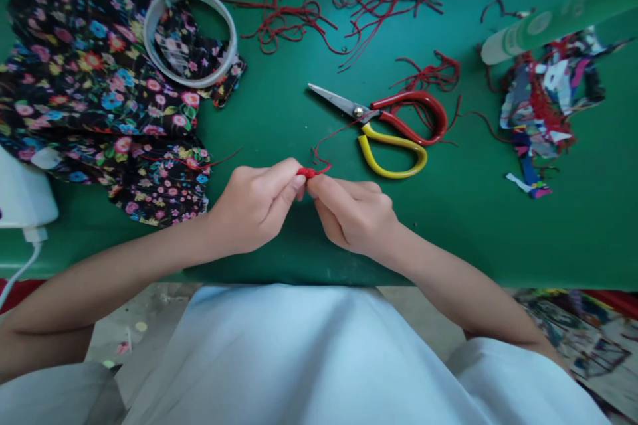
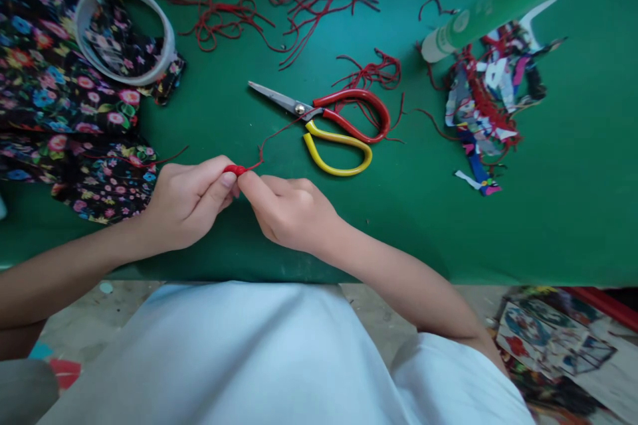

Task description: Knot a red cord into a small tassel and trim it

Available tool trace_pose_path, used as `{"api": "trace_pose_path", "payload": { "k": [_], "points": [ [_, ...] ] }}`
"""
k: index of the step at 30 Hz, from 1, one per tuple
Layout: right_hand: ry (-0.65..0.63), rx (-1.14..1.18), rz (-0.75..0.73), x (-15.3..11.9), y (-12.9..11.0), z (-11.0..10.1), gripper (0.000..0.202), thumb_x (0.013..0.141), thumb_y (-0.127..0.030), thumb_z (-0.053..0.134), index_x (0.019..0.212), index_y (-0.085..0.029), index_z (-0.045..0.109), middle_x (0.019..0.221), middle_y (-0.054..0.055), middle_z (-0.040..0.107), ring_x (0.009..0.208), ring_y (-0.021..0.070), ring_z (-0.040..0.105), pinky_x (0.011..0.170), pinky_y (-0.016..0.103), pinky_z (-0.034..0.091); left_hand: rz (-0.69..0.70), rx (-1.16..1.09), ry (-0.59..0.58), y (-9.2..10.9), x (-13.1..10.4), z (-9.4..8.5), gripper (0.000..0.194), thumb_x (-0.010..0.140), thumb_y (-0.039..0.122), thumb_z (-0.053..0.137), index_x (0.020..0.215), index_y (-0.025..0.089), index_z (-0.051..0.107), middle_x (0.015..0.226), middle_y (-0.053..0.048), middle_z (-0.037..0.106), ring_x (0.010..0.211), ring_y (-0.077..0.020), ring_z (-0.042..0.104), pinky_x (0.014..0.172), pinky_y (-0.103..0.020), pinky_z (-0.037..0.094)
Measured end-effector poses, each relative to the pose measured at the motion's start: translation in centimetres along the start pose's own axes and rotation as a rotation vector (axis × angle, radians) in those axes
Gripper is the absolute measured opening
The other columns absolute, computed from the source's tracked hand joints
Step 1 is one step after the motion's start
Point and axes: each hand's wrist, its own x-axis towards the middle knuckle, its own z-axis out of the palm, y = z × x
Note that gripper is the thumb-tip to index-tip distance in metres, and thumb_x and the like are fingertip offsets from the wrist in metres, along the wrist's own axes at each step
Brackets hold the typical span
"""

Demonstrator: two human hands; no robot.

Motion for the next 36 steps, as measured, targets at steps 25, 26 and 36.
{"api": "trace_pose_path", "payload": {
  "k": [25,26,36],
  "points": [
    [0.1,-0.339,-0.511,1.2,1.8,-2.0,0.02,0.093,-0.012,0.048,0.089,-0.018,0.067,0.049,-0.004,0.039,0.045,0.0091,0.037,0.041,0.028,0.025,0.119,0.265,-0.062,-0.1,-0.1,0.1,0.028,0.09,0.01,0.045,0.064,0.019,0.038,0.049,0.008,0.032,0.041,-0.0062,0.034,0.046,-0.021,0.023],
    [0.091,-0.313,-0.491,1.1,2.0,-1.8,0.021,0.094,-0.012,0.048,0.091,-0.019,0.067,0.049,-0.004,0.039,0.045,0.0094,0.037,0.041,0.028,0.025,0.123,0.249,-0.071,-0.1,0.0,0.1,0.028,0.09,0.009,0.045,0.064,0.019,0.038,0.049,0.008,0.032,0.041,-0.0061,0.034,0.046,-0.021,0.023],
    [0.133,0.185,-0.085,0.8,2.3,-0.6,0.015,0.091,-0.009,0.054,0.088,-0.021,0.063,0.064,-0.003,0.065,0.053,0.0061,0.055,0.051,0.019,0.041,0.274,0.231,-0.092,-1.1,0.3,-0.1,0.024,0.094,0.01,0.043,0.071,0.018,0.047,0.056,0.006,0.048,0.047,-0.0071,0.048,0.049,-0.019,0.034]
  ]
}}
